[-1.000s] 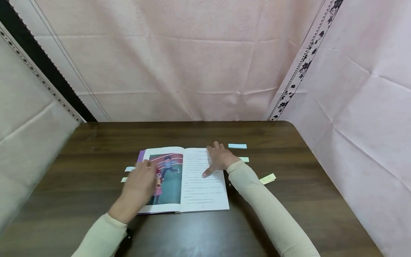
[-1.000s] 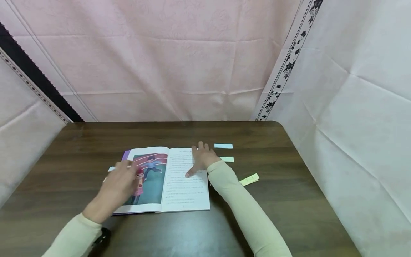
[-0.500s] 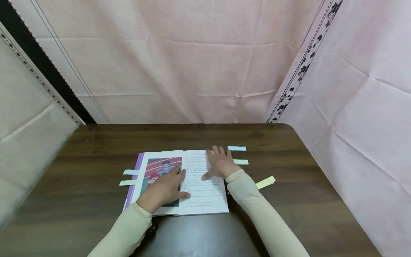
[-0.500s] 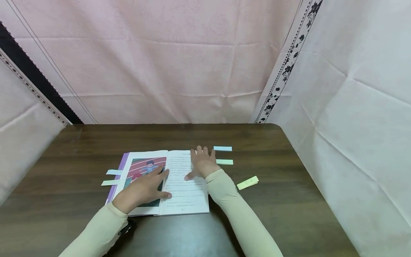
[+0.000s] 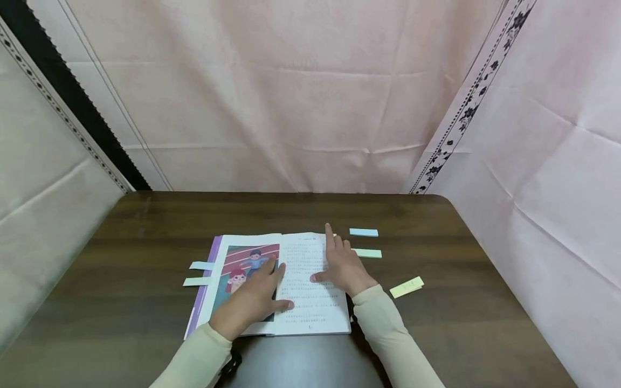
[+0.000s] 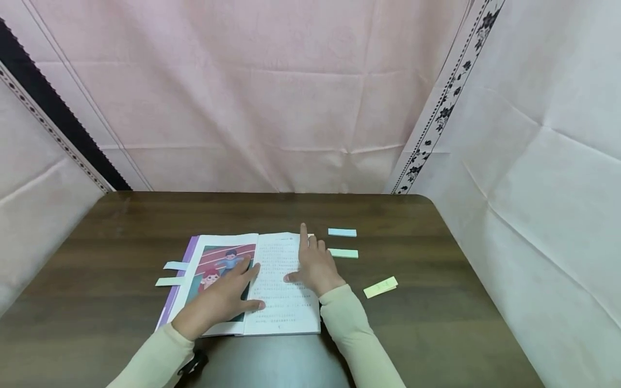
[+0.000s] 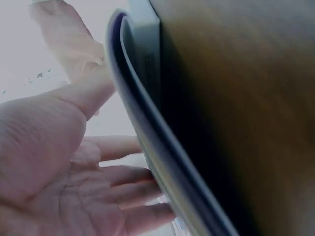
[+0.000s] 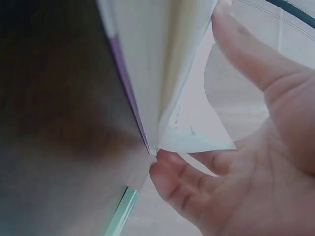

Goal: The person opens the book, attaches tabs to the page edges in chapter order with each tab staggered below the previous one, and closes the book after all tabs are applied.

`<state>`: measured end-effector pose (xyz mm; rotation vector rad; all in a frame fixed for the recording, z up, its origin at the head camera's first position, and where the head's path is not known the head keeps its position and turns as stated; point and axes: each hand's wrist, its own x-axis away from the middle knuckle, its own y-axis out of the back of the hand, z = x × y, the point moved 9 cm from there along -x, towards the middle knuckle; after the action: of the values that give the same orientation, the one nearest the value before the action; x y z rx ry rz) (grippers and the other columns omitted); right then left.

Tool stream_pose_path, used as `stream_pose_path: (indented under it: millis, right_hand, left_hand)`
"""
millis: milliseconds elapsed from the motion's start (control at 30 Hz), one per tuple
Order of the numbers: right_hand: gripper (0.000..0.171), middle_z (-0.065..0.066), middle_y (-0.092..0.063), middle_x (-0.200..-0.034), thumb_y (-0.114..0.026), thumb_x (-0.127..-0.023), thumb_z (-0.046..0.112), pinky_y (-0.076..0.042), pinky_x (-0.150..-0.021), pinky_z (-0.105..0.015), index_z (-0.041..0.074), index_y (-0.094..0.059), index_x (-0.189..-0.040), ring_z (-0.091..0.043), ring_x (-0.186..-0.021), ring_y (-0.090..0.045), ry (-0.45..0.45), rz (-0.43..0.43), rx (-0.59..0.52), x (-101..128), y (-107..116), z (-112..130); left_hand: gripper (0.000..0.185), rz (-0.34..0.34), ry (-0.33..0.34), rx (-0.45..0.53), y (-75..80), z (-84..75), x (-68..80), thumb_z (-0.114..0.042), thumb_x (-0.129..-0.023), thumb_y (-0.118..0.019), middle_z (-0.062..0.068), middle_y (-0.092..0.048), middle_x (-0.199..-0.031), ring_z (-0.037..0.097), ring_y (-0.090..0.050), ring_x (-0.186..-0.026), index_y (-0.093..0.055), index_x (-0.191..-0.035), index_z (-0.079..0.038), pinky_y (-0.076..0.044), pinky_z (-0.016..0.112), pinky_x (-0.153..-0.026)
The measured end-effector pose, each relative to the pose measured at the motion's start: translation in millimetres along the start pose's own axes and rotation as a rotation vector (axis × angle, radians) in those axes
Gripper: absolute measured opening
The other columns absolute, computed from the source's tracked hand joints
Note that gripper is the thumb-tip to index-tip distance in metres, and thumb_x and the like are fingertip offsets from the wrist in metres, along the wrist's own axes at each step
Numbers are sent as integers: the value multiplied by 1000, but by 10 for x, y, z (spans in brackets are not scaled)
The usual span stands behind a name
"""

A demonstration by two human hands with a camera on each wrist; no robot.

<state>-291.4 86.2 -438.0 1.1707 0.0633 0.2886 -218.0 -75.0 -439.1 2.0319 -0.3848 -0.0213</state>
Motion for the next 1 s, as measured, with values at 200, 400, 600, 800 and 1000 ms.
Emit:
stream_pose_path:
  millis: [200,400,600,800,1000]
  right_hand:
    - [125,-24,-59,-144,-90,-86,17,-55,-99,-48,7,4,-169,-35,-126,-62,-79,-35,-315,-20,63,-211]
    - [65,-14,-70,-117,-77,-99,23,-56,-82,-40,-2,-43,-149,-17,-84,-68,-110,35,-404,-33,95,-380]
    - [35,-4,-75,-102,-72,-102,23,-54,-85,-40,4,-65,-130,-16,-85,-70,-42,210,-510,0,-13,-315]
    - [26,-2,-73,-89,-69,-104,19,-50,-70,-31,3,-68,-125,-15,-74,-65,-50,178,-501,12,-53,-329]
    - [28,-3,-74,-92,-67,-106,20,-52,-70,-31,4,-67,-128,-15,-75,-67,-30,177,-523,-18,-38,-338]
  left_hand:
    - [97,-23,-22,-84,-26,-93,-65,-44,-84,-90,31,-37,-163,50,-40,-149,-46,-154,7,-43,65,-112]
    - [101,-3,-56,-83,-35,-72,-95,-51,-88,-84,33,-30,-165,51,-30,-154,-41,-157,8,-30,73,-117]
    - [104,44,-22,28,-27,62,-38,-49,-86,-85,28,-20,-172,48,-19,-159,-36,-161,3,-21,74,-121]
    - [104,51,-35,53,-39,47,-42,-49,-87,-85,27,-19,-172,48,-18,-159,-35,-162,2,-18,73,-122]
    - [101,27,-33,40,-12,28,-64,-47,-86,-87,28,-22,-171,49,-23,-157,-40,-160,2,-23,72,-121]
